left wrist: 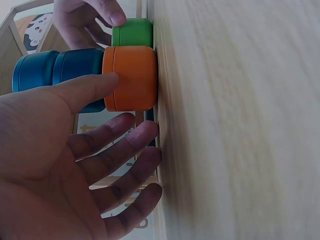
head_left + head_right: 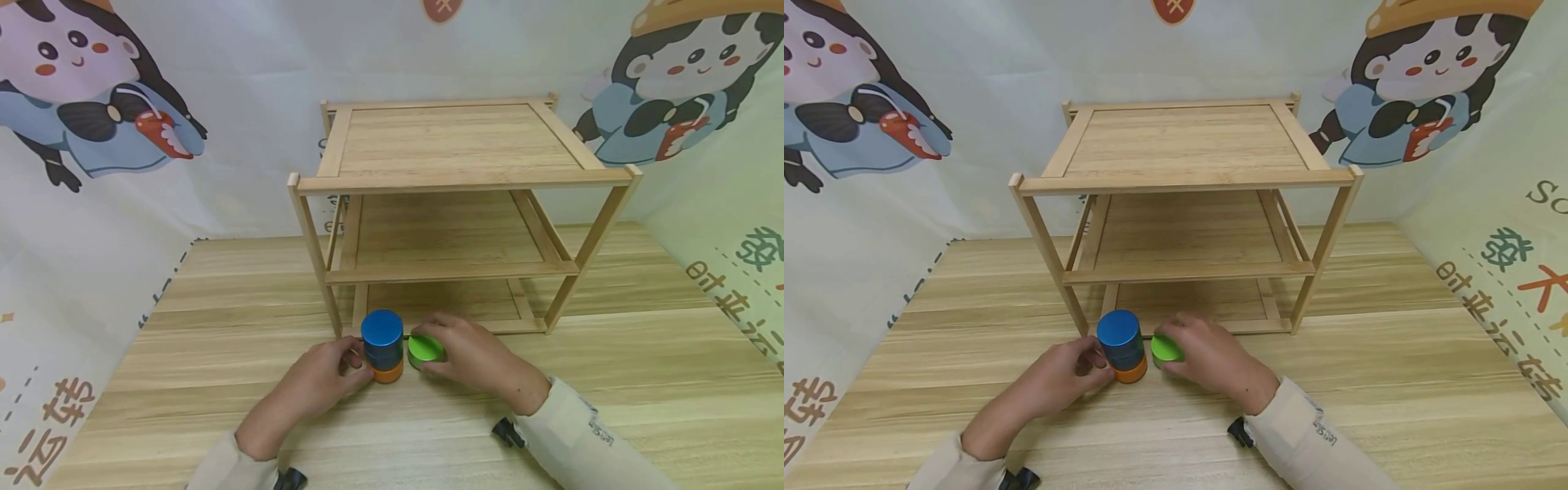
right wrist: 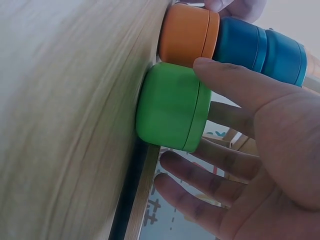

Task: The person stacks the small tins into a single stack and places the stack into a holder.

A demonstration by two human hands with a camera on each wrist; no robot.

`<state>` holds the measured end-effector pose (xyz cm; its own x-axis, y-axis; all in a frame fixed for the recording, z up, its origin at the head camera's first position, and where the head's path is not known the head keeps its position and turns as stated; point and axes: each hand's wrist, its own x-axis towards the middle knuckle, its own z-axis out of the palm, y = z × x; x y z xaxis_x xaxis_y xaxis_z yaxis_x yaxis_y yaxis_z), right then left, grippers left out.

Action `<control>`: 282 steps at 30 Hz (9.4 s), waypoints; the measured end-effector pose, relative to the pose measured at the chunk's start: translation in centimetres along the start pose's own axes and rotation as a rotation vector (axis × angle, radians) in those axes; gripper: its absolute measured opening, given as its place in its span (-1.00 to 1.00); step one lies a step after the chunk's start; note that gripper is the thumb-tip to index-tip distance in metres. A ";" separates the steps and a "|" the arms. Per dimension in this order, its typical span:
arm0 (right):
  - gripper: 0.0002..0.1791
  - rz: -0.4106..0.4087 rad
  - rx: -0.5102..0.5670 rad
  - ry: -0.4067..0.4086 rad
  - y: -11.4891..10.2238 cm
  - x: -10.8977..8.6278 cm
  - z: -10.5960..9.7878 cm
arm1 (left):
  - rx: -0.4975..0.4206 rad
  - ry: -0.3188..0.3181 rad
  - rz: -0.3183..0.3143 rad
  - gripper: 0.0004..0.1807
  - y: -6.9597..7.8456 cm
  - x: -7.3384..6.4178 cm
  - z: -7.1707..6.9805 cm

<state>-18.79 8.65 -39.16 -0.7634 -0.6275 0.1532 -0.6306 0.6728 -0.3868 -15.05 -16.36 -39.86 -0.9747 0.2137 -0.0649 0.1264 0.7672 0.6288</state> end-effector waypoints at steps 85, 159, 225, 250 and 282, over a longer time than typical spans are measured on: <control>-0.50 -0.052 -0.012 0.192 -1.5 -1.0 -3.5 | -0.053 -0.016 0.002 -0.70 -0.2 0.0 -0.2; -0.48 -0.315 0.032 0.525 -2.7 -1.0 -3.5 | -0.014 -0.010 0.048 -0.63 -0.3 -0.3 -0.1; -0.50 -0.291 0.176 0.398 -4.7 0.7 -1.2 | 0.045 -0.004 0.051 -0.62 -0.5 -0.3 -0.1; -0.60 -0.203 0.252 0.445 -3.8 0.2 -2.2 | 0.023 0.002 0.051 -0.61 -0.1 -0.4 -0.2; -0.69 0.073 0.462 0.254 -1.6 1.2 -0.7 | 0.018 0.000 0.051 -0.62 -0.1 -0.4 -0.1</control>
<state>-18.79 7.04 -37.73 -0.8488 -0.4322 0.3046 -0.4914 0.4322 -0.7562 -14.69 -16.60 -39.85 -0.9670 0.2526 -0.0330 0.1790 0.7661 0.6172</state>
